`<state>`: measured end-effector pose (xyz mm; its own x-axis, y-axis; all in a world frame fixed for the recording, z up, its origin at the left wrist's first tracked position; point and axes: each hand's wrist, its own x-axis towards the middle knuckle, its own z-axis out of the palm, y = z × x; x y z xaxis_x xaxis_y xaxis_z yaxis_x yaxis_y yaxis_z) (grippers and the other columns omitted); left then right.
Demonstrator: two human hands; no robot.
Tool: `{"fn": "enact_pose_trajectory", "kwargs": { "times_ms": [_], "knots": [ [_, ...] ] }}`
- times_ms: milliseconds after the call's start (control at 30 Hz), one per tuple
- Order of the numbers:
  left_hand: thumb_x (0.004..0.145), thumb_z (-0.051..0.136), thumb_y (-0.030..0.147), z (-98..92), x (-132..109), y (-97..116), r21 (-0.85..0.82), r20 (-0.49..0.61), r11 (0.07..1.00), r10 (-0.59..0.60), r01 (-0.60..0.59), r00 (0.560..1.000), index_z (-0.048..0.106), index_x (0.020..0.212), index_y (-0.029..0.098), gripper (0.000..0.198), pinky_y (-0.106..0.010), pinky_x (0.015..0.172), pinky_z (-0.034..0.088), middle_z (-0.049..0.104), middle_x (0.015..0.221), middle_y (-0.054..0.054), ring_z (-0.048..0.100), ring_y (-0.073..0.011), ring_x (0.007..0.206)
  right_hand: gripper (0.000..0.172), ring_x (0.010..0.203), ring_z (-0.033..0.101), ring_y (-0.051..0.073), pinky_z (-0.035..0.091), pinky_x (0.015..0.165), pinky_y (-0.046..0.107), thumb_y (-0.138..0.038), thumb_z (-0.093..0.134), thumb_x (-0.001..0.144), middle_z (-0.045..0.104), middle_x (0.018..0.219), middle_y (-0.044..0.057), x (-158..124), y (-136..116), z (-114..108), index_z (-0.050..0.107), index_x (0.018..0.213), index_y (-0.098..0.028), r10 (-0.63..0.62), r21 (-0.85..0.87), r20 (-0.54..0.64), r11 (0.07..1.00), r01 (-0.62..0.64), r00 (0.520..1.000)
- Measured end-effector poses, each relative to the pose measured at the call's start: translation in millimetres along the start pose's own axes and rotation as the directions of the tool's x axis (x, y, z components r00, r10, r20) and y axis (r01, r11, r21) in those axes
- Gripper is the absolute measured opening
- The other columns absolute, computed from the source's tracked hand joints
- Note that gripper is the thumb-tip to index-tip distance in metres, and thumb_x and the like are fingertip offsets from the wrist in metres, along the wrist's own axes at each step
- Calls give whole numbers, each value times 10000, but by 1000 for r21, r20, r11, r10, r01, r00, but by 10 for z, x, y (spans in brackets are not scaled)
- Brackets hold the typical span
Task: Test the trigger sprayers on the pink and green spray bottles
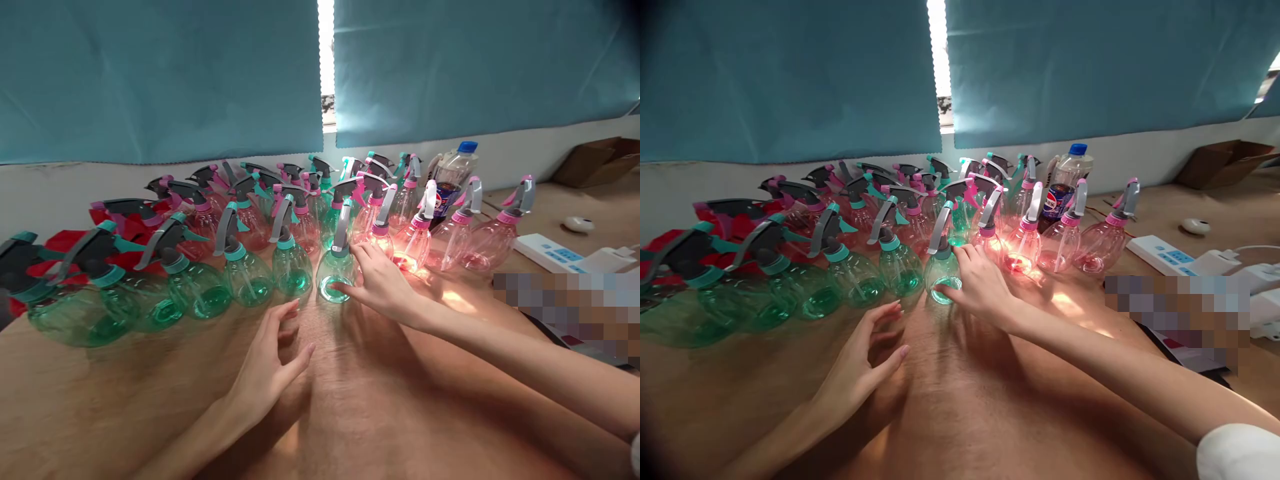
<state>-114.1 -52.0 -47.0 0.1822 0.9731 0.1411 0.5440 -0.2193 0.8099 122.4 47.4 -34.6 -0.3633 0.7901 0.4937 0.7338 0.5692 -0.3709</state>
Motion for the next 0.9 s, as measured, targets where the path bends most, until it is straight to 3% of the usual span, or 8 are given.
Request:
{"fn": "enact_pose_trajectory", "kwargs": {
  "times_ms": [233,600,767,900],
  "knots": [
    [900,608,306,59,17,15,-62,21,997,-37,39,999,508,1251,282,366,-487,965,557,566,1305,-79,622,-274,1173,579,1014,636,374,540,786,488,-470,623,877,616,1173,196,208,-99,-30,474,1313,-120,139,-122,118,985,-125,983],
    [908,590,303,100,171,68,-53,32,999,-1,2,999,515,1236,270,338,-450,945,568,579,1251,-79,609,-253,1165,654,1093,632,385,528,825,478,-413,622,886,616,1221,201,335,-114,9,395,1433,-135,200,-142,137,973,-181,970],
    [913,583,327,135,222,145,-55,55,998,5,-2,998,529,1221,256,320,-442,914,582,590,1241,-93,629,-261,1124,739,1047,653,385,532,807,475,-424,627,884,560,1319,238,295,-158,-14,334,1486,-112,225,-155,146,967,-203,963],
    [909,592,351,172,279,195,-72,76,997,-12,17,997,531,1215,238,333,-448,895,581,590,1237,-106,629,-274,1114,737,1028,661,376,540,800,475,-439,649,868,579,1328,214,125,-106,-159,371,1478,-133,161,-92,72,984,-154,984]
  ]
}}
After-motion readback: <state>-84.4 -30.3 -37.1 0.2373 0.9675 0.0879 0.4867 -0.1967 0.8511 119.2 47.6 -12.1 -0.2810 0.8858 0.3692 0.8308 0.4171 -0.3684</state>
